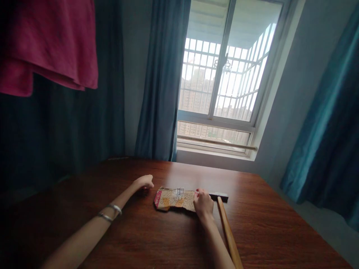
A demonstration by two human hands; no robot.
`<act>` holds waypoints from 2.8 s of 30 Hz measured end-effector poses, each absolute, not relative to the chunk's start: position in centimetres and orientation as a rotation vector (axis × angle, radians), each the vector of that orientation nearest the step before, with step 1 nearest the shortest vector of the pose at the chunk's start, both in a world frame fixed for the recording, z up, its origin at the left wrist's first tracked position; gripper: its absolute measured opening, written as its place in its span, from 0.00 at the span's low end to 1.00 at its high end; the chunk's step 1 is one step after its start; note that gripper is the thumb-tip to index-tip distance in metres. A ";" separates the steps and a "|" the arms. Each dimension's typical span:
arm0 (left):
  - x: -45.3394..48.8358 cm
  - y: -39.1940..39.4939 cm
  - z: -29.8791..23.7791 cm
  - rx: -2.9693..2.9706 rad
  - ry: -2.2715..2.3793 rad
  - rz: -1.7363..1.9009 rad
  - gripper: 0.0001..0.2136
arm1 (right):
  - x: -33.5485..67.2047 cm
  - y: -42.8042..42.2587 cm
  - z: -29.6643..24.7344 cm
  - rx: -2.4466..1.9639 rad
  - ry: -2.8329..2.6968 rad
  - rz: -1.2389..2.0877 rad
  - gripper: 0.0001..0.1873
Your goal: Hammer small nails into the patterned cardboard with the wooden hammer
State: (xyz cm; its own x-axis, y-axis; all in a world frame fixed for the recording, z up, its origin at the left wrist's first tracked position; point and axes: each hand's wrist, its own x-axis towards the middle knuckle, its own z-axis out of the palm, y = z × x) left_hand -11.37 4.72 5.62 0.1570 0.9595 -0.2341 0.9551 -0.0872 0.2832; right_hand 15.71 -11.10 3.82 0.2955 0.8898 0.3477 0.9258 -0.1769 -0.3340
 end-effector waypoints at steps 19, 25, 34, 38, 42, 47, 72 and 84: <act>-10.5 4.8 6.4 2.205 1.725 0.255 0.04 | 15.4 -10.9 3.8 -1.857 -1.573 -0.011 0.13; -6.7 2.0 8.8 2.055 0.910 0.577 0.09 | 14.0 -10.6 4.2 -1.411 -1.443 0.276 0.16; -1.6 -3.1 7.8 1.922 0.563 0.752 0.17 | 12.1 -10.7 4.1 -1.109 -1.227 0.674 0.21; -1.0 -3.5 7.1 1.909 0.559 0.795 0.18 | 12.1 -10.7 4.4 -1.095 -1.168 0.663 0.20; -0.8 -3.9 7.1 1.902 0.558 0.808 0.19 | 12.4 -10.6 4.5 -1.089 -1.131 0.672 0.20; -0.9 -4.1 7.0 1.933 0.554 0.798 0.19 | 12.9 -10.4 4.2 -1.090 -1.099 0.685 0.19; -0.8 0.9 1.5 1.562 0.757 0.888 0.24 | 15.4 -7.6 1.8 -1.305 -1.316 0.405 0.15; -0.2 0.9 0.2 1.687 0.745 0.869 0.23 | 14.5 -6.6 0.2 -1.393 -1.518 0.352 0.11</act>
